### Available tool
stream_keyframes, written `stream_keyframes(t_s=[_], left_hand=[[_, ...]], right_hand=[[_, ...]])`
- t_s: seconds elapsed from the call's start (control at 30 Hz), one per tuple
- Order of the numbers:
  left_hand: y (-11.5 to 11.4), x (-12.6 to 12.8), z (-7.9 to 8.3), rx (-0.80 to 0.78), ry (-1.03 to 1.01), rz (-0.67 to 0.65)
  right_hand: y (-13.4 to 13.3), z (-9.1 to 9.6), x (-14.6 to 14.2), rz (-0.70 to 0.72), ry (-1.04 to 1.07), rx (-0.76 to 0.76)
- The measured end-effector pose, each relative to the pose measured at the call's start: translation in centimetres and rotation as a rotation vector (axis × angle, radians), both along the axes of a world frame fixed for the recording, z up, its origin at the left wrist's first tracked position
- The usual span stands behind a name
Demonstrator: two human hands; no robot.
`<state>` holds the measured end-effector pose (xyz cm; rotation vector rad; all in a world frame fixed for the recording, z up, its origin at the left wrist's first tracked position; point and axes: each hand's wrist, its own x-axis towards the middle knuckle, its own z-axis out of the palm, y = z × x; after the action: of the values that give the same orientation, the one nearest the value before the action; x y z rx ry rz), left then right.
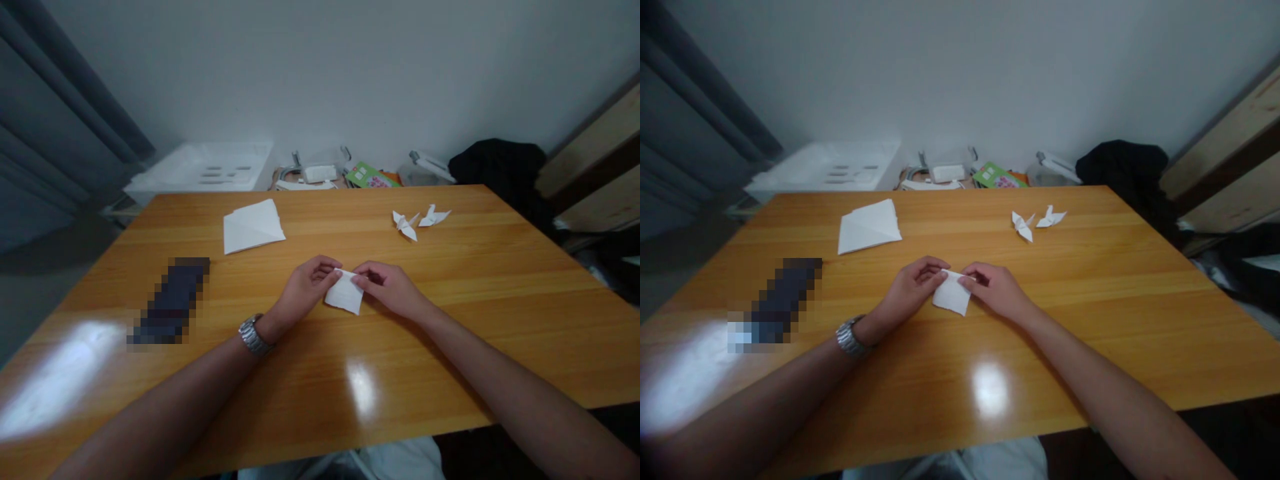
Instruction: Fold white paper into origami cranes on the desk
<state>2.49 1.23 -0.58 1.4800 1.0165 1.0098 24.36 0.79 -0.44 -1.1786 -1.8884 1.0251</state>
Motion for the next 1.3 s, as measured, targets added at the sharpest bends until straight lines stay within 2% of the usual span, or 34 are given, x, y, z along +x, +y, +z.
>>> stream_keyframes(t_s=[0.23,0.5,0.77,1.03,1.3], left_hand=[[0.0,-0.1,-0.2,-0.017,0.024,0.028],[-0.2,0.1,-0.4,-0.094,-0.041,0.020],[-0.3,0.0,-0.5,-0.116,-0.047,0.027],[-0.1,-0.1,-1.1,0.017,0.061,-0.006],[-0.5,-0.2,-0.6,0.083,0.177,-0.070]], right_hand=[[-0.1,0.1,0.2,0.003,-0.038,0.068],[-0.2,0.2,0.2,-0.003,-0.051,0.109],[-0.1,0.1,0.3,-0.007,-0.087,0.113],[-0.2,0.2,0.4,0.035,-0.080,0.124],[-0.4,0.8,0.2,0.070,-0.110,0.136]])
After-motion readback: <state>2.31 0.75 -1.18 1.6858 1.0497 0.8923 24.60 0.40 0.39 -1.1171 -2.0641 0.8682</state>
